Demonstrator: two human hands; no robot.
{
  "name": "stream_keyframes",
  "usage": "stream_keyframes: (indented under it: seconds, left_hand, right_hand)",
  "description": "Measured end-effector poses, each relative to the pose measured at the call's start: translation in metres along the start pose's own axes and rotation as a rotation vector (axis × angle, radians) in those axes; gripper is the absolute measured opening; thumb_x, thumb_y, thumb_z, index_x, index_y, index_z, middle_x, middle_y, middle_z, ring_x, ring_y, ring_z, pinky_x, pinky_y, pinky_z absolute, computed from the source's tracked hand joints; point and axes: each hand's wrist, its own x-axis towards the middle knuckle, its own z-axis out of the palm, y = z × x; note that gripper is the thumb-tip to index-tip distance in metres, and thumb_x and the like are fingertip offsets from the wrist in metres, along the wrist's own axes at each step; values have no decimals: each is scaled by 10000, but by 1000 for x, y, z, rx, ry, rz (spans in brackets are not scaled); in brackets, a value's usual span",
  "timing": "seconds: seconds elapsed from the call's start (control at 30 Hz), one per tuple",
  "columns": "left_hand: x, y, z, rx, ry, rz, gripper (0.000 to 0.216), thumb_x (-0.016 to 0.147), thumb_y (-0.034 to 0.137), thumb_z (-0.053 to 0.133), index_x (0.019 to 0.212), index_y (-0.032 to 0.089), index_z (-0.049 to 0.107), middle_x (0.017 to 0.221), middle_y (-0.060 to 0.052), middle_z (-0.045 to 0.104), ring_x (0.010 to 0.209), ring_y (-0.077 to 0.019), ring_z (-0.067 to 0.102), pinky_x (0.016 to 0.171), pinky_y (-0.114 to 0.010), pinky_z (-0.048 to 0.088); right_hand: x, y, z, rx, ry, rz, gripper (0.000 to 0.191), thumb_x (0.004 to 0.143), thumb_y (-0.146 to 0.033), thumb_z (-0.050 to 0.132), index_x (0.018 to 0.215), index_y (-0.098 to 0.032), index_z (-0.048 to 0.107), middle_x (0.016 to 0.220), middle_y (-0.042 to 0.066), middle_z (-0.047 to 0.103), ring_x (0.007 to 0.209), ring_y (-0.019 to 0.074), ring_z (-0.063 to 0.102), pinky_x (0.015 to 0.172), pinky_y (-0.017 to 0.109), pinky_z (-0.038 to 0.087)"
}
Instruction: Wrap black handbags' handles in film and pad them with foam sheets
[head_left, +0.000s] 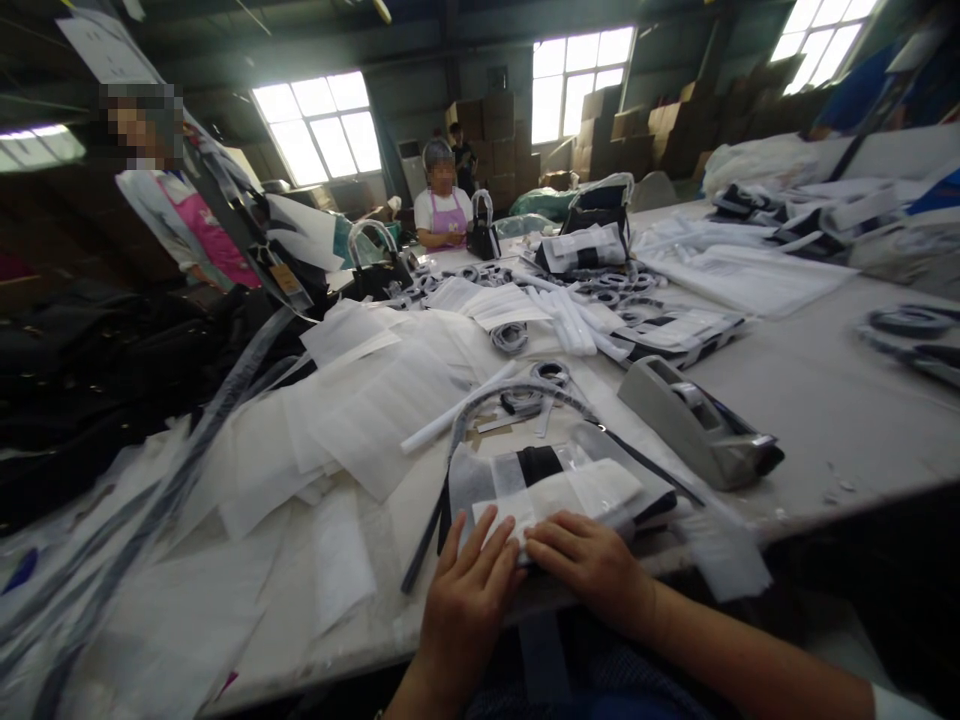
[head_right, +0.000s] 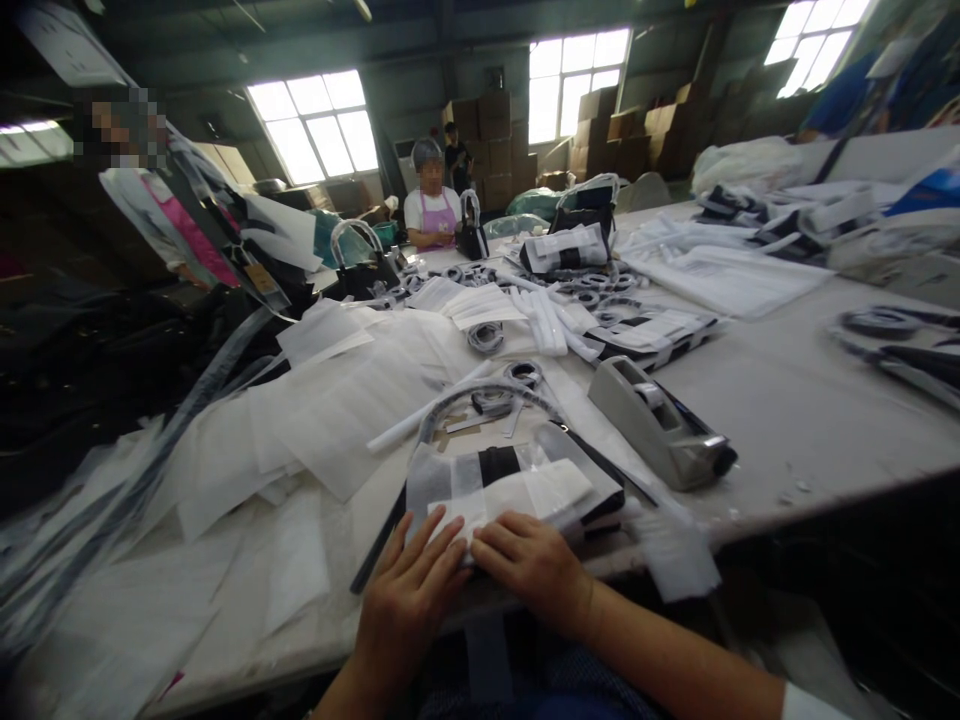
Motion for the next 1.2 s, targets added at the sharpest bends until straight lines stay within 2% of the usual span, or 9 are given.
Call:
stream_keyframes:
  seconds: [0.13, 0.33, 0.43, 0.5, 0.67, 0.73, 0.83, 0.97, 1.2]
  left_hand:
    - [-8, -4, 12, -61, 62, 119, 277, 961, 75, 493, 1198, 91, 635, 1216, -97, 714, 1226, -202, 609, 1022, -371, 535]
    - [-17, 1, 19, -102, 128, 22, 245, 962, 85, 511, 1129, 162, 673, 1148, -35, 748, 1156, -171, 655, 995, -342, 535]
    - [-16, 6, 19, -113, 117, -16, 231, 969, 97, 505, 1086, 177, 687, 1151, -21, 747, 1152, -167, 657, 1009, -337, 513]
    - [-15, 7, 20, -129, 113, -31, 231, 974, 100, 496, 1070, 181, 690, 1154, -17, 746, 1157, -161, 653, 1018, -330, 498]
    - [-19, 5, 21, -147, 107, -41, 248, 984, 105, 475, 1096, 181, 682, 1150, -25, 747, 1161, -158, 648, 1025, -329, 478]
    - [-21, 4, 21, -148, 98, -34, 249, 981, 104, 478, 1107, 182, 678, 1155, -28, 745, 1168, -159, 642, 1033, -332, 471]
    - [-23, 2, 22, -148, 78, -14, 262, 963, 83, 500, 1135, 186, 668, 1175, -26, 736, 1193, -159, 624, 1053, -337, 456]
    - [-24, 2, 22, -134, 41, -14, 278, 932, 92, 550, 1175, 183, 650, 1225, -33, 713, 1226, -175, 601, 1071, -354, 445]
    - [-23, 2, 22, -50, 36, 5, 306, 987, 82, 441, 1173, 191, 658, 1231, -22, 711, 1235, -162, 596, 1063, -337, 447]
  right_hand:
    - [-2, -1, 3, 27, 24, 16, 213, 1022, -162, 443, 1031, -147, 655, 947, 58, 720, 851, 183, 650, 793, 308, 573]
    - [-15, -1, 3, 28, 86, -25, 268, 1032, -152, 408, 1117, -123, 660, 1108, 95, 722, 1072, 207, 643, 954, 388, 559]
    - [-34, -7, -8, 1, 19, -86, 320, 1022, -111, 411, 1266, -142, 615, 1260, 79, 675, 1252, 204, 553, 1070, 420, 482]
    - [-51, -14, -12, -4, -39, -137, 339, 1018, -118, 441, 1316, -168, 594, 1302, 46, 655, 1284, 188, 526, 1119, 406, 433]
    - [-76, -27, 7, -35, -95, -147, 379, 1021, -97, 417, 1348, -202, 577, 1329, 56, 637, 1283, 184, 533, 1107, 390, 434]
    - [-73, -29, 20, -11, -46, -162, 348, 1014, -105, 446, 1302, -206, 613, 1300, 55, 657, 1267, 191, 549, 1077, 389, 462]
    - [-59, -32, 32, 95, 95, -163, 213, 980, -131, 544, 1127, -167, 695, 1165, 50, 727, 1150, 190, 631, 1018, 359, 512]
    - [-46, -40, 32, 225, 213, -78, 171, 974, -107, 534, 1010, -123, 701, 994, 79, 764, 987, 174, 700, 943, 318, 555]
    - [-53, -50, 30, 349, 217, 20, 215, 998, -124, 472, 1040, -120, 683, 968, 87, 764, 959, 177, 715, 955, 315, 561]
